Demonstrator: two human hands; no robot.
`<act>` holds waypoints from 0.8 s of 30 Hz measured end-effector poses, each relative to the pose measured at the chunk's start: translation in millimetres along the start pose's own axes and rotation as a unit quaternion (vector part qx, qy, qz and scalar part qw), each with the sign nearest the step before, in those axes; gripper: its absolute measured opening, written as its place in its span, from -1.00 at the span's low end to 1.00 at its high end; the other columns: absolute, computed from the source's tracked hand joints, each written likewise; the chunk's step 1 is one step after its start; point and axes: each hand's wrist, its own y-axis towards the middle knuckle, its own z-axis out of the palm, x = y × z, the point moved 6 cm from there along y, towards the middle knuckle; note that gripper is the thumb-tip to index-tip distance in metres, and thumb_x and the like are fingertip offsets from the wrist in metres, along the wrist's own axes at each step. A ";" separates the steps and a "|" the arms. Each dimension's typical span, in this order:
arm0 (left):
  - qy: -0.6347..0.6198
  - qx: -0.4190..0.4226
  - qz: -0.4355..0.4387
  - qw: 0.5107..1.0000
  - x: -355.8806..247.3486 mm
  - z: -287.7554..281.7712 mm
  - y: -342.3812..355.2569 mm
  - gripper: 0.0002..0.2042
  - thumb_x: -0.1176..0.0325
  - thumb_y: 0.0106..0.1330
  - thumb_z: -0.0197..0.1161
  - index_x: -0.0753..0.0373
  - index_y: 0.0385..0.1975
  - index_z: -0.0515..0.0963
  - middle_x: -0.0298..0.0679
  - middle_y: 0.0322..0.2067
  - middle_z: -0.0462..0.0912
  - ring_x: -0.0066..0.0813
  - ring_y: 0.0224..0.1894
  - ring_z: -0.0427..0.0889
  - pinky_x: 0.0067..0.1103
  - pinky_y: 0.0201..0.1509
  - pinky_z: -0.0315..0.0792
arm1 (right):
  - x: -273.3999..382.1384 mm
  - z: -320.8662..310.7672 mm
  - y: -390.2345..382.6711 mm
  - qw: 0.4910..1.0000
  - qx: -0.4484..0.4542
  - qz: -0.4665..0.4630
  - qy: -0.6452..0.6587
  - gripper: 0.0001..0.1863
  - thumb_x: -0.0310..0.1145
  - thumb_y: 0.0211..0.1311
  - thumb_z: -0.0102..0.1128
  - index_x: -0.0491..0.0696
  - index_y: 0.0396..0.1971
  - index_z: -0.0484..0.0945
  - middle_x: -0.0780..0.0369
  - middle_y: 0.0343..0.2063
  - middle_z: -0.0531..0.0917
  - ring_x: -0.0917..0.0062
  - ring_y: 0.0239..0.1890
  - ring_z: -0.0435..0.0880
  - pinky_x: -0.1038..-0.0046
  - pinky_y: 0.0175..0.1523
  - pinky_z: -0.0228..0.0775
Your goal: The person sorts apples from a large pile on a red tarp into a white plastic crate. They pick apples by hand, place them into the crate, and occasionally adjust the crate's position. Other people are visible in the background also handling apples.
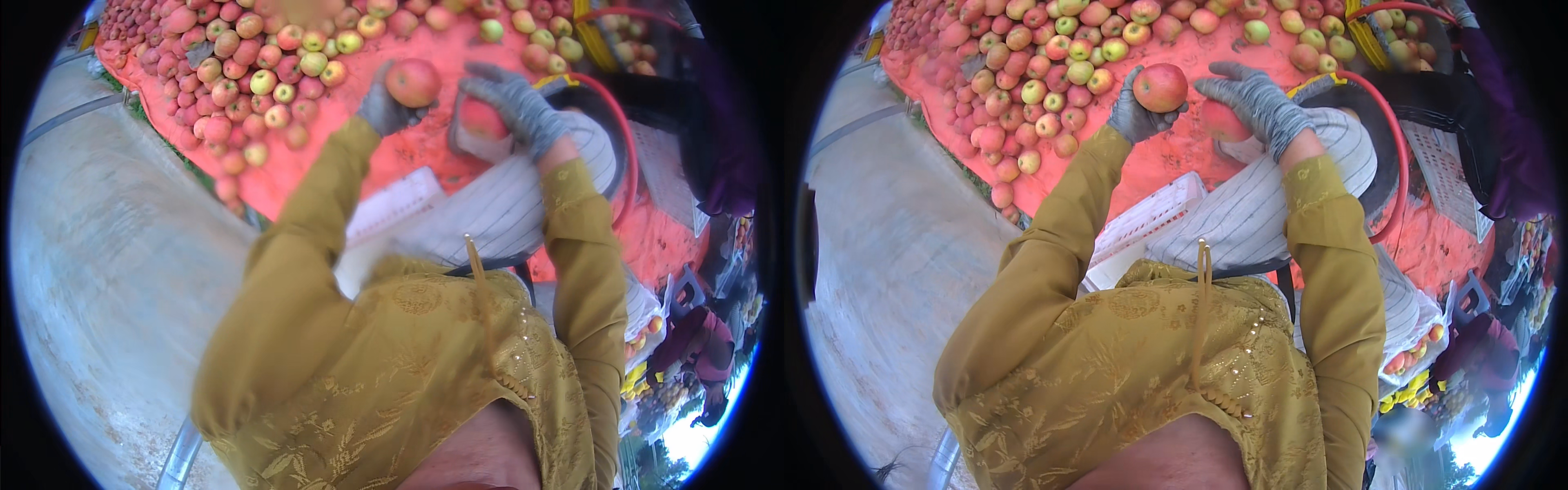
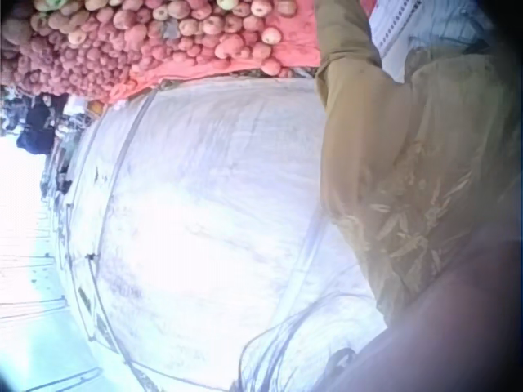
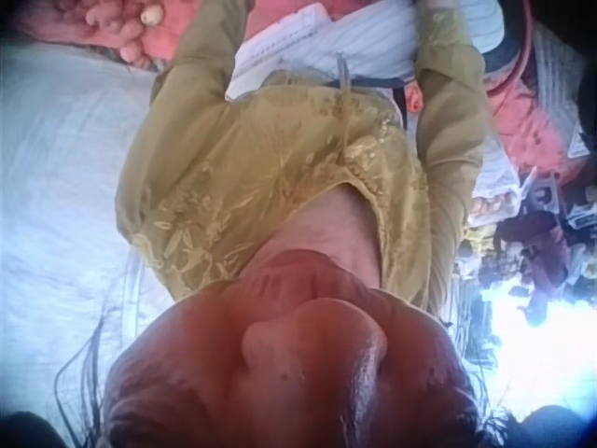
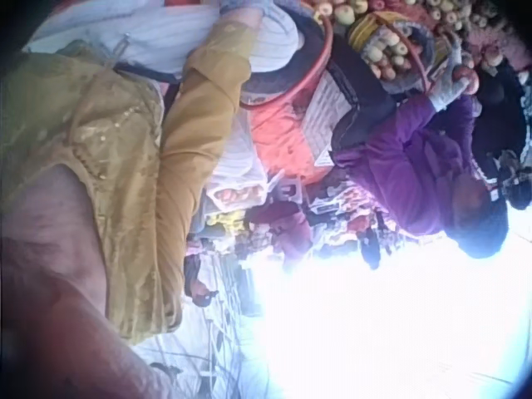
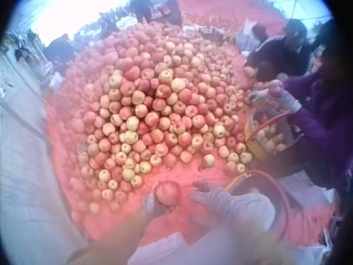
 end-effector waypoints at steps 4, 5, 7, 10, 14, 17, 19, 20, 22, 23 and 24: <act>0.154 0.036 0.051 0.986 -19.8 45.5 -16.3 -0.33 -0.31 0.23 -0.23 0.29 -0.23 0.44 -0.04 -0.56 0.57 -0.36 -0.71 0.47 -0.56 -0.73 0.31 | 8.0 8.2 -3.2 0.999 0.015 -0.033 -0.032 -0.33 -0.17 0.08 0.27 -0.16 0.16 0.29 0.15 -0.03 0.50 0.50 0.06 0.41 0.49 0.14 0.26; 0.216 0.011 0.073 0.974 -23.3 48.3 -16.9 -0.35 -0.29 0.25 -0.25 0.28 -0.28 0.44 -0.07 -0.62 0.55 -0.38 -0.74 0.45 -0.57 -0.75 0.28 | 11.2 11.8 -1.9 0.998 0.020 -0.051 -0.029 -0.33 -0.17 0.09 0.27 -0.16 0.16 0.29 0.15 -0.03 0.50 0.50 0.06 0.40 0.49 0.14 0.26; 0.336 -0.054 0.115 0.933 -29.0 50.4 -19.8 -0.37 -0.27 0.29 -0.29 0.27 -0.39 0.43 -0.12 -0.73 0.49 -0.43 -0.81 0.40 -0.59 -0.80 0.22 | 6.8 12.4 6.2 0.994 0.052 -0.083 -0.040 -0.21 -0.05 0.00 0.32 -0.15 0.17 0.26 0.12 0.01 0.49 0.44 0.05 0.44 0.45 0.12 0.30; 0.413 -0.139 0.108 0.894 -44.5 72.9 -34.0 -0.35 -0.28 0.30 -0.35 0.22 -0.60 0.41 -0.24 -0.84 0.39 -0.51 -0.86 0.31 -0.64 -0.82 0.15 | 21.9 14.1 -12.7 0.995 0.074 -0.059 -0.018 -0.29 -0.11 0.06 0.27 -0.15 0.16 0.27 0.17 0.01 0.47 0.49 0.03 0.43 0.46 0.13 0.29; 0.429 -0.175 0.138 0.875 -54.5 85.8 -32.0 -0.33 -0.29 0.29 -0.37 0.19 -0.67 0.40 -0.29 -0.87 0.35 -0.54 -0.86 0.28 -0.65 -0.81 0.12 | 31.5 9.5 -16.4 0.992 0.042 -0.051 0.108 -0.34 -0.17 0.13 0.21 -0.15 0.18 0.24 0.20 0.01 0.46 0.51 0.03 0.43 0.47 0.12 0.29; 0.388 -0.175 0.126 0.896 -59.3 75.4 -11.6 -0.37 -0.26 0.31 -0.33 0.20 -0.61 0.43 -0.28 -0.84 0.37 -0.54 -0.84 0.30 -0.64 -0.80 0.14 | 37.6 7.1 -17.4 0.985 0.009 -0.058 0.164 -0.34 -0.18 0.12 0.22 -0.15 0.18 0.24 0.20 0.00 0.46 0.50 0.04 0.43 0.47 0.12 0.29; 0.340 -0.137 0.190 0.911 -63.5 80.9 1.3 -0.40 -0.23 0.32 -0.28 0.21 -0.56 0.44 -0.27 -0.80 0.41 -0.53 -0.83 0.31 -0.64 -0.78 0.17 | 33.8 -3.1 -11.8 0.979 -0.029 -0.064 0.194 -0.37 -0.18 0.14 0.18 -0.15 0.16 0.26 0.19 -0.02 0.47 0.52 0.00 0.46 0.49 0.08 0.34; 0.275 -0.154 0.169 0.934 -63.2 54.7 23.6 -0.55 -0.08 0.34 -0.09 0.24 -0.43 0.47 -0.24 -0.65 0.51 -0.57 -0.76 0.38 -0.65 -0.74 0.22 | 33.9 -5.6 -10.6 0.970 -0.032 -0.071 0.232 -0.39 -0.18 0.15 0.16 -0.16 0.15 0.26 0.18 -0.03 0.48 0.52 -0.01 0.47 0.49 0.06 0.36; 0.370 -0.232 0.271 0.858 -74.4 -12.9 66.4 -0.62 0.03 0.30 0.05 0.30 -0.29 0.48 -0.19 -0.49 0.55 -0.51 -0.58 0.50 -0.63 -0.57 0.37 | 30.4 -11.8 -6.7 0.944 -0.070 -0.073 0.314 -0.46 -0.16 0.20 0.10 -0.17 0.09 0.32 0.17 -0.08 0.50 0.50 -0.09 0.54 0.48 -0.03 0.45; 0.412 -0.266 0.317 0.811 -83.1 -32.2 82.5 -0.63 0.09 0.28 0.12 0.33 -0.22 0.48 -0.16 -0.42 0.58 -0.48 -0.49 0.56 -0.62 -0.49 0.44 | 28.8 -14.3 -4.8 0.930 -0.081 -0.065 0.353 -0.47 -0.16 0.21 0.09 -0.17 0.08 0.33 0.17 -0.09 0.50 0.49 -0.10 0.55 0.47 -0.04 0.46; 0.468 -0.302 0.329 0.762 -92.9 -37.2 94.5 -0.61 0.12 0.24 0.17 0.36 -0.15 0.45 -0.12 -0.33 0.56 -0.43 -0.36 0.56 -0.59 -0.36 0.45 | 26.9 -17.8 -3.8 0.913 -0.097 -0.058 0.391 -0.48 -0.15 0.21 0.08 -0.17 0.07 0.34 0.17 -0.09 0.50 0.49 -0.11 0.56 0.46 -0.05 0.47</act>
